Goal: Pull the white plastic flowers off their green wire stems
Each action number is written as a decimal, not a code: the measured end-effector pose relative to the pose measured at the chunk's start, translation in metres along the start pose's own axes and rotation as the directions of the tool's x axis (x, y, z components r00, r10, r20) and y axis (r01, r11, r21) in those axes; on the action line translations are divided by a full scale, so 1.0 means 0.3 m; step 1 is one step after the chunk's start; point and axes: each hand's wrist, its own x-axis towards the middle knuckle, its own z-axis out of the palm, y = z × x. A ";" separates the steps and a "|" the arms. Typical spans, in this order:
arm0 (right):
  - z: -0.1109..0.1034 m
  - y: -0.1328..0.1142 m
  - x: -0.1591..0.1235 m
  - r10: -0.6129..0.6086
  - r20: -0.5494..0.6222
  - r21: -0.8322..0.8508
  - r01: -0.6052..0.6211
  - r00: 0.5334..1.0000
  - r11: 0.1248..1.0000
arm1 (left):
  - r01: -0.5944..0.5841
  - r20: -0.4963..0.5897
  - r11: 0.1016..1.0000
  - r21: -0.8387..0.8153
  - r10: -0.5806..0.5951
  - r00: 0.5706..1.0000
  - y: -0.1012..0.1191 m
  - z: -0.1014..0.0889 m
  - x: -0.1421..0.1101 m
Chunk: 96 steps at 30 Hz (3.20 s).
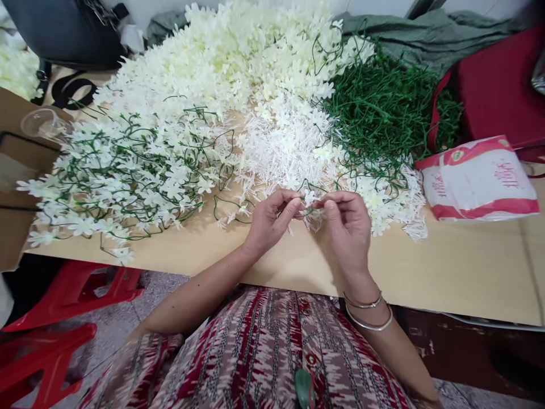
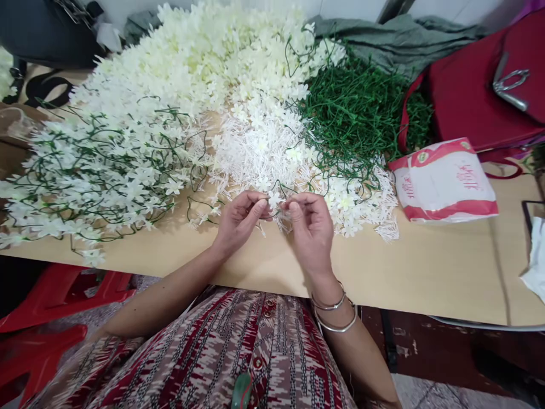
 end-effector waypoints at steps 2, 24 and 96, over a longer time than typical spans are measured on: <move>-0.011 -0.015 -0.002 -0.067 -0.057 -0.028 0.066 0.996 0.997 | 0.033 -0.018 0.995 -0.094 -0.035 0.999 0.002 0.000 0.003; -0.001 -0.020 -0.050 -0.376 0.199 -0.348 0.424 0.905 0.836 | 0.081 -0.004 0.985 -0.152 -0.082 0.997 0.039 -0.008 0.011; -0.039 0.037 0.147 -0.048 0.159 0.126 0.028 0.986 0.992 | -0.330 0.176 0.382 0.863 0.385 0.906 0.029 -0.116 0.132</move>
